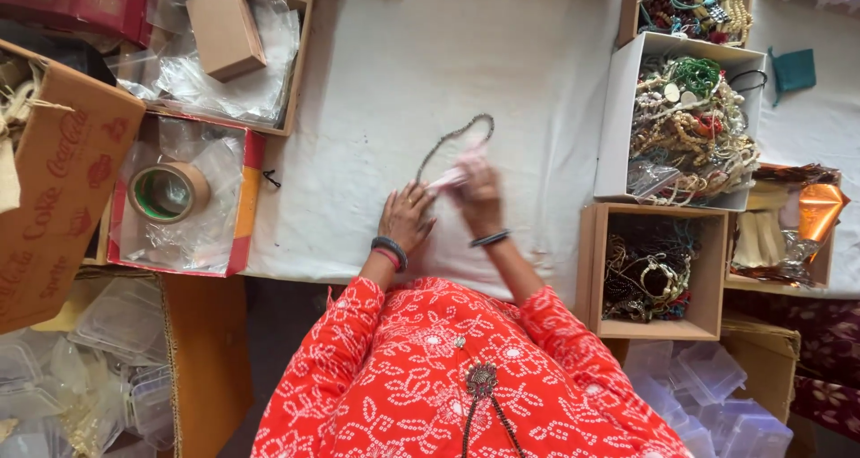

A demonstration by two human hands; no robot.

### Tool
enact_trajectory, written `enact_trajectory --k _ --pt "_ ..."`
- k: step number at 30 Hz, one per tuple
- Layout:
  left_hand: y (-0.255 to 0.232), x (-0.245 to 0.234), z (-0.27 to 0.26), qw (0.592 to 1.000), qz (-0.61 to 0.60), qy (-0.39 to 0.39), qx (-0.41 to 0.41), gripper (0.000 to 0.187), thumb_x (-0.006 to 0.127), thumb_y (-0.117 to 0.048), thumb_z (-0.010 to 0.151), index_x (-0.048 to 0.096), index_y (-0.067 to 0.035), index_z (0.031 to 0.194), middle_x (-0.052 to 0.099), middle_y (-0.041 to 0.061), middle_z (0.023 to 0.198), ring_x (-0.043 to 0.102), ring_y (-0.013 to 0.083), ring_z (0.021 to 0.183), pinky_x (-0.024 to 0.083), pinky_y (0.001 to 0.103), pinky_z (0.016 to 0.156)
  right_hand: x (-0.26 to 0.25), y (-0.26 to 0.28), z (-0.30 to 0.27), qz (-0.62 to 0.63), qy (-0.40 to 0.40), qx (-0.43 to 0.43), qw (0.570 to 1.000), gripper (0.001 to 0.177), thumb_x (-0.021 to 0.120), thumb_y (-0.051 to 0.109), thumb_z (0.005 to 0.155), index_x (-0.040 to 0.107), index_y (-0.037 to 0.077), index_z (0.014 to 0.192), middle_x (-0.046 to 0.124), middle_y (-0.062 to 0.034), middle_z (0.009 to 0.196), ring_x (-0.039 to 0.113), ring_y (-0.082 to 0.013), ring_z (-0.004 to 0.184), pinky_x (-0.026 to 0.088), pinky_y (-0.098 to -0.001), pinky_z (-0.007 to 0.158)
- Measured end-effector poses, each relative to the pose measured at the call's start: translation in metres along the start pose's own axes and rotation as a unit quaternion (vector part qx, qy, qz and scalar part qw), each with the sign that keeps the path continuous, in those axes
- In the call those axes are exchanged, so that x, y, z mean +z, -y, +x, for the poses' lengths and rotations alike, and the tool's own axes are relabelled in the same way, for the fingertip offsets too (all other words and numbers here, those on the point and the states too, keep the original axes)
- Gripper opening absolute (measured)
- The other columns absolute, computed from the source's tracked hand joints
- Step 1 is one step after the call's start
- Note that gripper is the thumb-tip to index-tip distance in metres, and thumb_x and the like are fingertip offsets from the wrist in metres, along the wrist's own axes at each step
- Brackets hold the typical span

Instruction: The person cleans a necklace with a pink cloth, then places it into a small plastic container. They also clean a small metal object with the cloth and place it into a separate plastic container. The containers are then placed on the table.

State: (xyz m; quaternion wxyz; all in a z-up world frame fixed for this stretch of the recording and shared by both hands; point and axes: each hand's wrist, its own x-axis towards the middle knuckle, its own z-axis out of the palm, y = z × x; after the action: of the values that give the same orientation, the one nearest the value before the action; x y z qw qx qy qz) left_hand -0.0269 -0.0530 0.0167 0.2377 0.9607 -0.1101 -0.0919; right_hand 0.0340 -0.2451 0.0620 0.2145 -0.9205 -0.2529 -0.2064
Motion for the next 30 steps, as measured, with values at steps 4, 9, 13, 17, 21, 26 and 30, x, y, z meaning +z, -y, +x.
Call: enact_trajectory --k 4,9,13,17,21,26,30 --pt "0.016 0.015 -0.018 1.000 0.020 -0.010 -0.015 0.045 0.059 -0.040 0.102 0.056 -0.024 0.144 0.043 -0.006 0.160 0.025 0.0155 0.160 0.019 0.053 0.131 0.037 0.003 0.011 0.061 0.068 -0.079 0.993 0.046 0.074 0.013 0.079 0.067 0.004 0.124 0.063 -0.0142 0.130 0.059 -0.0353 0.119 0.047 -0.0477 0.093" --pt "-0.003 -0.016 -0.026 0.998 0.031 -0.054 -0.030 0.052 0.060 -0.034 0.094 0.054 -0.029 0.146 0.037 -0.010 0.161 0.025 0.0153 0.153 0.011 0.057 0.124 0.062 -0.114 0.029 -0.098 0.033 0.039 0.994 0.021 0.068 0.007 0.090 0.069 0.014 0.110 0.069 -0.0089 0.105 0.064 -0.0299 0.099 0.054 -0.0446 0.081" --pt "-0.004 -0.014 -0.026 0.998 0.030 -0.045 -0.042 0.050 0.060 -0.035 0.095 0.054 -0.031 0.144 0.038 -0.011 0.162 0.025 0.0149 0.153 0.010 0.056 0.125 0.011 -0.079 0.061 -0.118 -0.044 0.145 0.981 0.025 0.075 0.023 0.082 0.070 0.011 0.102 0.068 -0.0134 0.097 0.063 -0.0345 0.089 0.052 -0.0464 0.071" --pt "0.000 -0.007 -0.026 0.997 0.034 -0.052 -0.039 0.050 0.059 -0.035 0.096 0.054 -0.031 0.145 0.038 -0.010 0.161 0.025 0.0157 0.154 0.010 0.056 0.125 0.047 -0.029 0.022 0.064 0.053 -0.002 0.997 0.017 0.069 0.013 0.102 0.066 0.011 0.118 0.068 -0.0075 0.111 0.063 -0.0255 0.103 0.054 -0.0434 0.091" --pt "0.003 -0.004 -0.023 0.997 0.038 -0.039 -0.046 0.048 0.060 -0.037 0.097 0.055 -0.028 0.144 0.038 -0.010 0.160 0.025 0.0153 0.155 0.010 0.056 0.127 0.050 -0.031 0.026 -0.026 0.040 -0.138 0.989 0.029 0.071 0.017 0.085 0.070 0.018 0.114 0.070 -0.0074 0.117 0.063 -0.0265 0.102 0.053 -0.0420 0.082" --pt "-0.007 -0.019 -0.026 0.997 0.032 -0.053 -0.037 0.049 0.059 -0.033 0.095 0.055 -0.028 0.144 0.038 -0.011 0.162 0.026 0.0156 0.153 0.011 0.056 0.124 0.013 -0.109 0.056 -0.110 0.030 0.052 0.992 0.032 0.077 0.025 0.088 0.073 0.020 0.119 0.067 -0.0106 0.110 0.063 -0.0309 0.100 0.052 -0.0448 0.077" --pt "-0.009 -0.018 -0.026 0.997 0.023 -0.066 -0.040 0.048 0.059 -0.033 0.095 0.057 -0.029 0.142 0.039 -0.012 0.160 0.027 0.0159 0.152 0.011 0.057 0.124 0.013 -0.090 0.053 -0.064 0.052 0.127 0.989 0.039 0.079 0.027 0.086 0.068 0.011 0.120 0.066 -0.0148 0.105 0.062 -0.0337 0.096 0.054 -0.0457 0.078"
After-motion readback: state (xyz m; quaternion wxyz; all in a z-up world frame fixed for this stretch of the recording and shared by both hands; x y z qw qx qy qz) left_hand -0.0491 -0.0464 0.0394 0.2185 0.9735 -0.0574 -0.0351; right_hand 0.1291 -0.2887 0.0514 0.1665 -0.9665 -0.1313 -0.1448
